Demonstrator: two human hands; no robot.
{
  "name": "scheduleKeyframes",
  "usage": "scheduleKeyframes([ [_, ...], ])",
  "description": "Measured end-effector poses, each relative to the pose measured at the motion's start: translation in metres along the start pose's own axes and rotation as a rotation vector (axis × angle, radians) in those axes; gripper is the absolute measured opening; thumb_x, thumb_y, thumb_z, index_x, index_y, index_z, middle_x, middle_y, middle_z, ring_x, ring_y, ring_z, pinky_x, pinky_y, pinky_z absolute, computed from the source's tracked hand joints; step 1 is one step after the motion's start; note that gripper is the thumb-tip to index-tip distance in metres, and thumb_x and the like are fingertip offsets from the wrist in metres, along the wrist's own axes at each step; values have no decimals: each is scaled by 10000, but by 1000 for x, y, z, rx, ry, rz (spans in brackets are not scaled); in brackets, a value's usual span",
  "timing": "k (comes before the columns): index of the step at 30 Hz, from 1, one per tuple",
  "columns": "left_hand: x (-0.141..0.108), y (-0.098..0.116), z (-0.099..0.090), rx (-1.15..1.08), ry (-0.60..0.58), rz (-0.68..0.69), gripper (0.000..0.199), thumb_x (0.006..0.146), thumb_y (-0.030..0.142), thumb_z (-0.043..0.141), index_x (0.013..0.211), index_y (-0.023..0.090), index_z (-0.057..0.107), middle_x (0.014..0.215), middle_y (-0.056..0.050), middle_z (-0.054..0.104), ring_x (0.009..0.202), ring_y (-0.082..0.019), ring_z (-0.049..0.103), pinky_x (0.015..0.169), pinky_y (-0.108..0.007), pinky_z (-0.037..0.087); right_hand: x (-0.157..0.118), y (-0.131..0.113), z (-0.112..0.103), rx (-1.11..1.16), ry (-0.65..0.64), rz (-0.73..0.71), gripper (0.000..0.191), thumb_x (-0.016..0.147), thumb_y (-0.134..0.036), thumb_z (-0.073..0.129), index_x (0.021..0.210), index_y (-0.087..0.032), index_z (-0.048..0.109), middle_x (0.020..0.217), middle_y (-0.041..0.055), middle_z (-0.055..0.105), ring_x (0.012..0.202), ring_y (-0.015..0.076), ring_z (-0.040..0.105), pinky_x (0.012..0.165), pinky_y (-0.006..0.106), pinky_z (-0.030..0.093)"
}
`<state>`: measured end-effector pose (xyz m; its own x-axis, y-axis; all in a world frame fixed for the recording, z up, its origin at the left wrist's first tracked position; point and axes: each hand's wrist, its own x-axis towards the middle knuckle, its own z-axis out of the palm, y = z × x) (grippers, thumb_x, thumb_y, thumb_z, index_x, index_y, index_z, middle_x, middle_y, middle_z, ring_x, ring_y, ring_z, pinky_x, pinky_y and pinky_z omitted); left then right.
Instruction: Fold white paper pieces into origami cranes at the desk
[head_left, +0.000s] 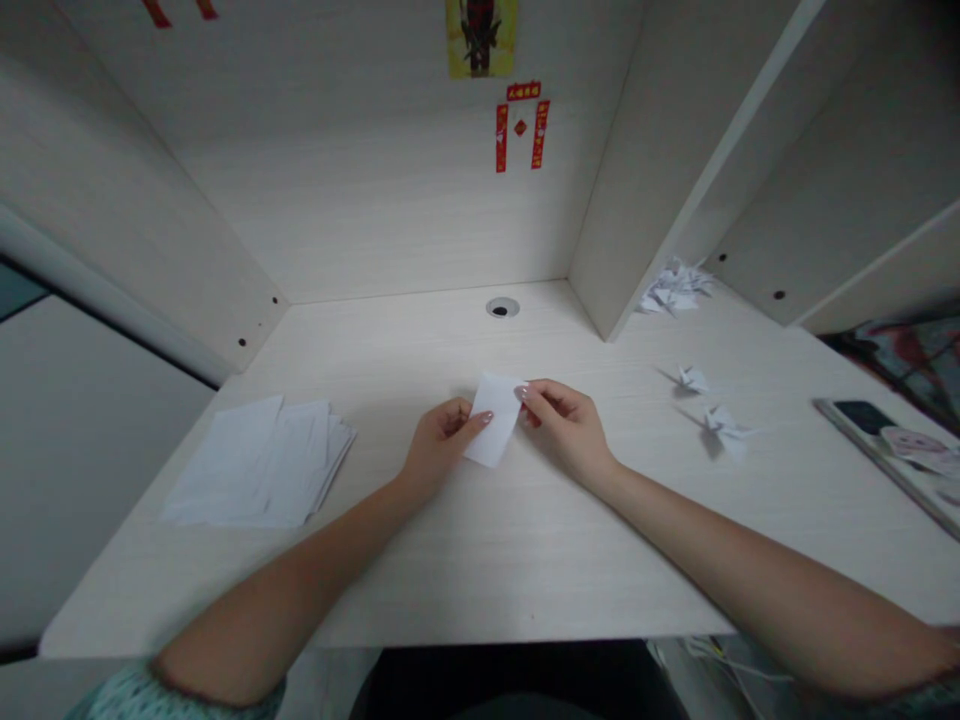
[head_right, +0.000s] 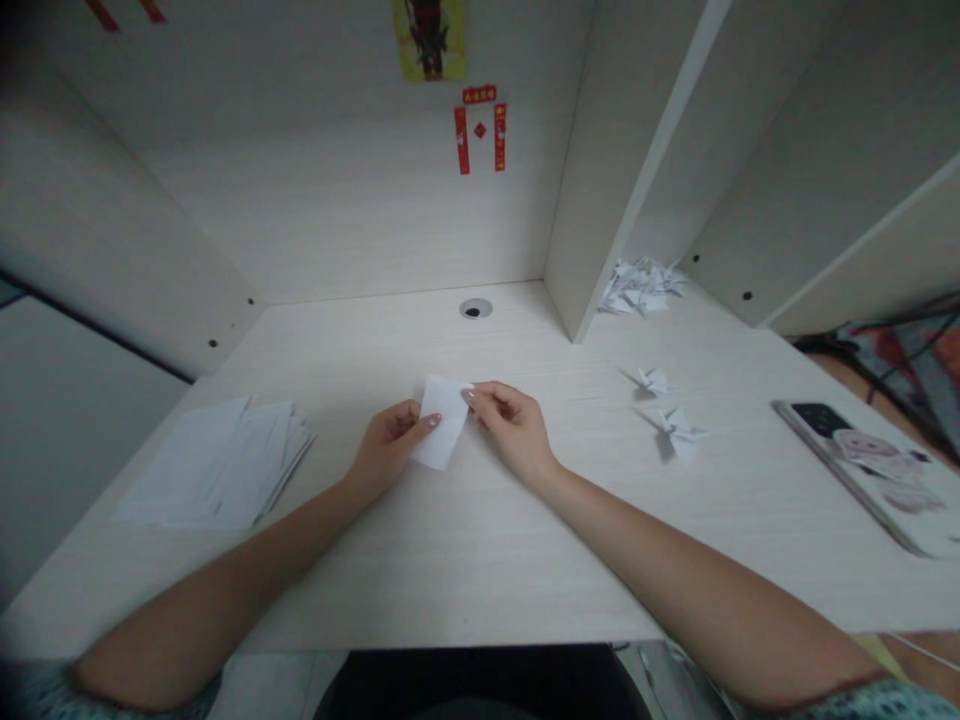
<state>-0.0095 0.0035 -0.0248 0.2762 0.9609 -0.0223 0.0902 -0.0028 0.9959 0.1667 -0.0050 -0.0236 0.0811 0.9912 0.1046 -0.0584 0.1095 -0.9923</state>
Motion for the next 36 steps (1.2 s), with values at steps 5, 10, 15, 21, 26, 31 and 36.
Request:
scheduleKeyframes([
  [5, -1, 4, 1, -64, 62, 40, 321, 754, 441, 662, 664, 165, 524, 600, 45, 492, 547, -77, 419, 521, -203, 317, -3, 5, 1, -125, -114, -14, 307, 697, -488, 710, 695, -183, 677, 622, 5, 599, 558, 124, 463, 550, 269, 358],
  [10, -2, 8, 1, -93, 65, 38, 321, 742, 422, 676, 645, 162, 516, 600, 43, 490, 555, -78, 421, 530, -203, 329, -6, 8, 0, -267, -158, -92, 333, 763, -491, 651, 628, -186, 634, 584, -1, 552, 534, 118, 411, 524, 268, 314],
  [15, -2, 7, 1, -105, 22, 12, 332, 750, 434, 662, 659, 162, 495, 590, 51, 452, 545, -77, 394, 523, -205, 315, -6, 8, 0, -303, -183, -112, 350, 797, -486, 615, 616, -190, 572, 567, -17, 490, 527, 112, 383, 515, 262, 293],
  [21, 0, 2, -1, -93, -12, 31, 269, 778, 403, 643, 748, 152, 551, 653, 36, 491, 612, -98, 444, 569, -218, 347, -7, 6, 0, -391, -201, -185, 350, 834, -455, 585, 608, -193, 535, 561, -28, 447, 531, 108, 371, 510, 257, 278],
  [26, 0, -1, -2, -85, -31, 66, 226, 800, 372, 627, 836, 153, 581, 756, 8, 562, 718, -128, 514, 655, -234, 404, -6, 6, 0, -436, -201, -203, 338, 845, -437, 582, 622, -186, 537, 571, -29, 466, 526, 102, 386, 514, 249, 294],
  [31, 1, -4, -1, -52, 9, 68, 248, 779, 389, 651, 867, 159, 615, 767, 5, 602, 702, -130, 540, 635, -228, 416, -5, 6, 0, -476, -205, -241, 310, 854, -405, 585, 643, -181, 554, 592, -25, 505, 527, 96, 420, 513, 239, 309],
  [36, -1, -1, 0, 12, 49, 28, 280, 729, 422, 690, 781, 147, 692, 701, -2, 632, 639, -130, 537, 598, -235, 402, -7, 4, 1, -548, -217, -330, 275, 872, -359, 577, 663, -181, 564, 607, -18, 520, 542, 101, 441, 546, 243, 329],
])
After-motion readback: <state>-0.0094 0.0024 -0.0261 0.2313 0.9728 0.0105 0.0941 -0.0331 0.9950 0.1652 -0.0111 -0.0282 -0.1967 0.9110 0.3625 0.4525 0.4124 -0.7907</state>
